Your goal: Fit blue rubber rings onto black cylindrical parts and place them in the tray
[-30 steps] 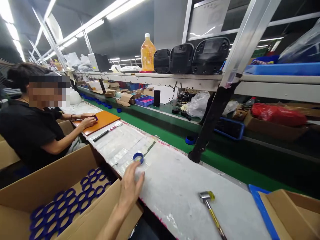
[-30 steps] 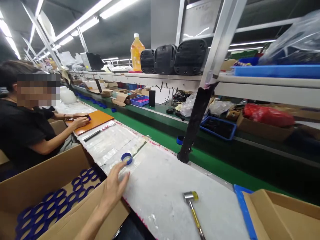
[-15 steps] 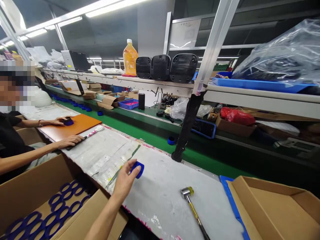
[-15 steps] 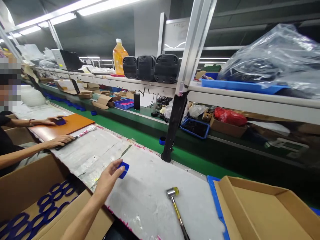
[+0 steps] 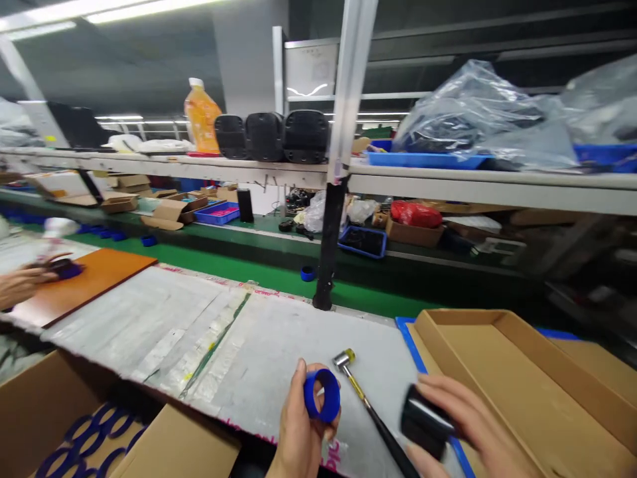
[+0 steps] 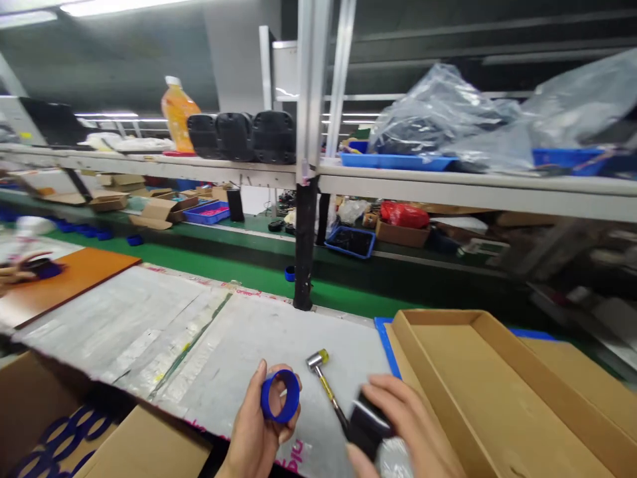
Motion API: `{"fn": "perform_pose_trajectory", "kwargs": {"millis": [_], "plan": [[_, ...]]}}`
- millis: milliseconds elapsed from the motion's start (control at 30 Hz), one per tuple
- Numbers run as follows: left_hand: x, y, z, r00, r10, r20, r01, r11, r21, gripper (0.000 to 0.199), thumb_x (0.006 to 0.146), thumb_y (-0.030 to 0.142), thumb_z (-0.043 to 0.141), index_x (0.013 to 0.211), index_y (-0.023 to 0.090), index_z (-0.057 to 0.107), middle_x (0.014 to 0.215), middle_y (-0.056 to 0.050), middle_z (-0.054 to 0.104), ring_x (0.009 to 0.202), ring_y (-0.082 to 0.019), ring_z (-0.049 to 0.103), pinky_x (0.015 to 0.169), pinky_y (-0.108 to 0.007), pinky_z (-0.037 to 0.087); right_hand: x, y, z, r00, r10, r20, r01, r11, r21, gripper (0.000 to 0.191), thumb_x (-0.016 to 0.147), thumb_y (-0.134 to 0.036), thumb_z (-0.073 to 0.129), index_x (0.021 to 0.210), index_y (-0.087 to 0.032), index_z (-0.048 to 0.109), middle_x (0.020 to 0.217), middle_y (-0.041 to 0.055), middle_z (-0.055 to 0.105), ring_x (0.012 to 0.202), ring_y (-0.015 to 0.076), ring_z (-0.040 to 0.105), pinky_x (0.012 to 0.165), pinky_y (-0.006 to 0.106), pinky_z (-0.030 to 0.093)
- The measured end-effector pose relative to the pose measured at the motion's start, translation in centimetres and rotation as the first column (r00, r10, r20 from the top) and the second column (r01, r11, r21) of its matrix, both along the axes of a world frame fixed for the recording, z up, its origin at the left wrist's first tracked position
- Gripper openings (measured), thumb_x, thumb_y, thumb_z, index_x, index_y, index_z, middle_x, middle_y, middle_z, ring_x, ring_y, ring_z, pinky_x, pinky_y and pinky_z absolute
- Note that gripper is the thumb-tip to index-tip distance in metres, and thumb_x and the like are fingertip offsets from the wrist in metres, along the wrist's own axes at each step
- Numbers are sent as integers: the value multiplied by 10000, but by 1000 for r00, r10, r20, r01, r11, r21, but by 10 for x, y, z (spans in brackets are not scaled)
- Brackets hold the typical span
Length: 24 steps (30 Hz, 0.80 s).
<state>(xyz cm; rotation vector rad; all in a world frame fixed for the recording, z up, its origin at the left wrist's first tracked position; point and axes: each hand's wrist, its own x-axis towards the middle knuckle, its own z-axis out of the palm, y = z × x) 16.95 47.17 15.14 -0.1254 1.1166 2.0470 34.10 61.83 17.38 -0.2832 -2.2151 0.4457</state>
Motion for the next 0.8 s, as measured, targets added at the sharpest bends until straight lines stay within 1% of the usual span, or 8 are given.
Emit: {"fn": "perform_pose_trajectory", "kwargs": {"millis": [67,133,200,267,300,500,633,800], "plan": [[4,-2,1,999,-21,-39,19,998,-56,540,811,730,650,985,218,631,673,27,634,478,-98,489,436,-207,260,-20,-21,-1,998,54,39,-53,998,-35,452,919,-376,710,1346,-272,605,1323,82,639,1095,247,710,770,240,657],[6,-6,1,991,-45,-128,32,994,-102,542,846,719,615,1058,223,661,746,5,684,571,-130,560,507,-231,384,-42,-39,-3,996,88,29,-83,989,-123,499,905,-297,699,1382,-266,555,1324,71,645,1108,231,707,795,228,653],[5,-10,1,958,-50,-281,11,991,-137,538,884,700,573,1095,220,693,928,-38,741,811,-193,660,707,-282,507,-57,-52,-8,993,121,-4,-120,979,-162,477,905,-275,688,1363,-258,556,1298,59,663,1116,225,703,849,240,646],[4,-14,0,899,-52,-435,-19,987,-157,512,922,676,523,1054,222,719,1053,-53,741,1029,-242,654,902,-317,502,-65,-58,-13,987,160,-26,-162,979,-122,410,950,-303,653,1347,-240,573,1297,66,665,1145,228,691,927,270,627],[3,-16,0,870,-60,-489,-26,985,-168,501,937,665,498,1015,226,725,1048,-50,736,1060,-250,642,929,-321,492,-66,-59,-15,984,175,-30,-177,981,-84,389,982,-328,628,1353,-228,575,1300,74,663,1158,230,685,959,283,615],[-2,-20,6,767,-162,-621,10,970,-241,463,976,612,435,901,238,697,905,-39,691,916,-235,611,843,-315,496,-62,-56,-19,985,174,-7,-173,981,88,411,1092,-438,494,1407,-176,538,1308,107,665,1164,242,680,977,314,602],[-4,-22,11,719,-175,-673,-10,965,-261,470,971,615,434,869,234,690,844,-41,667,838,-229,588,785,-311,485,-60,-58,-24,984,178,-17,-175,977,120,412,1092,-413,495,1409,-153,534,1305,129,663,1161,268,679,945,349,622],[-4,-24,16,708,-245,-662,33,948,-316,461,980,591,410,812,237,653,795,-27,650,802,-222,585,766,-309,467,-60,-62,-29,984,172,-46,-163,974,160,420,1062,-341,543,1429,-139,512,1276,152,671,1126,305,691,890,412,647]]}}
